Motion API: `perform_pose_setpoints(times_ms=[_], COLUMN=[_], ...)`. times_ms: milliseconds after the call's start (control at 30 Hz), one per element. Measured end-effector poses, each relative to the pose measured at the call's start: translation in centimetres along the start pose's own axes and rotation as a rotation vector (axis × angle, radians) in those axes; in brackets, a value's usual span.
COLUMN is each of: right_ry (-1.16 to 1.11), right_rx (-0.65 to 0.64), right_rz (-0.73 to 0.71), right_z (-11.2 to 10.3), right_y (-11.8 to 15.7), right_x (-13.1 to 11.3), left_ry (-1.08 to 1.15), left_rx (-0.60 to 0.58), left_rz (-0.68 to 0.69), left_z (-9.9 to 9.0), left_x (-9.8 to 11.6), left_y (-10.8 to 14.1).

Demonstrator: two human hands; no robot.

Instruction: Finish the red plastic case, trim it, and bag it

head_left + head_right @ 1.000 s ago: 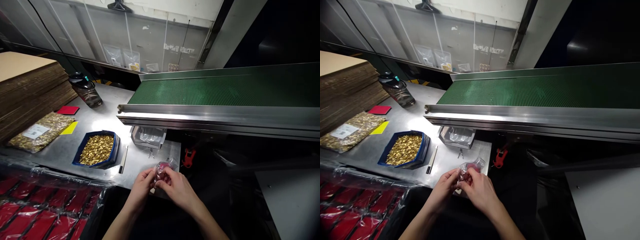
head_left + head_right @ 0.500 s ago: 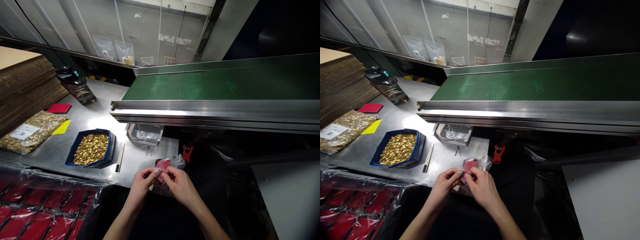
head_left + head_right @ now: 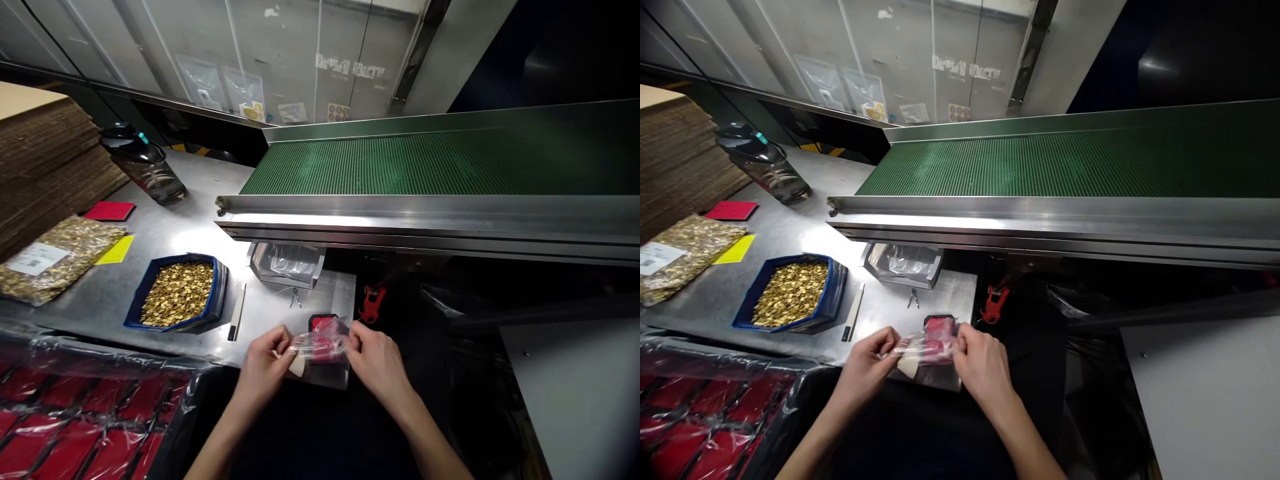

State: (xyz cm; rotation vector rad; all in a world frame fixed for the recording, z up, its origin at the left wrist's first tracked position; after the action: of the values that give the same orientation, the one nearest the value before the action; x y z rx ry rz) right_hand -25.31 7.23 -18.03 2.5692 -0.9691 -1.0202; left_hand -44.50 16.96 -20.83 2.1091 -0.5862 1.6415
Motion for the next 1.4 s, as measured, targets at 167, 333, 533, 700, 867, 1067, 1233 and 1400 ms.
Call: perform_pose_setpoints(times_ms=[167, 333, 533, 700, 867, 1067, 1233, 1400], right_ry=[-0.014, 0.234, 0.13, -0.068, -0.43, -0.837, -1.166, -1.267], right_rx=[-0.006, 0.023, 0.202, -0.023, -0.459, -0.53, -0.37, -0.227], right_rz=[-0.114, -0.1, -0.158, -0.107, -0.081, 0.488, 0.601, 0.523], right_z=[0.6, 2.0, 2.4, 0.3, -0.6, 7.8, 11.7, 9.6], right_y=[1.8, 2.7, 1.2, -0.2, 0.4, 1.8, 2.3, 1.4], right_x=[-1.1, -1.3, -3.4, -3.9, 1.3, 5.8, 5.1, 5.6], left_ry=[-0.242, -0.092, -0.161, -0.081, 0.31, 0.496, 0.543, 0.529], left_rx=[-0.062, 0.351, 0.047, -0.061, 0.082, 0.159, 0.153, 0.109], left_rz=[0.008, -0.013, 0.068, -0.006, -0.315, -0.454, -0.473, -0.467], left_z=[0.1, 0.1, 0.6, -0.4, -3.4, -4.9, -4.1, -2.5], left_x=[0.0, 0.1, 0.3, -0.2, -2.5, -4.6, -4.8, -4.0], left_y=[0.7, 0.2, 1.2, 2.4, 4.0, 5.6, 5.5, 4.4])
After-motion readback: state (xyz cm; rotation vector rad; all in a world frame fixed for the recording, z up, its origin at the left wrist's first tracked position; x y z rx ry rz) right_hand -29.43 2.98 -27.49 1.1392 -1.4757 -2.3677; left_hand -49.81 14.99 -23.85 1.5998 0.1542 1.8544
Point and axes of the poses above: each hand's wrist, its own y-axis away from the middle knuckle, its own z-axis out of the palm, x = y × z, the point moved 2 cm from there along -y, towards the middle knuckle, and after that the axes turned 10 degrees about z, right-handed, at the moved point
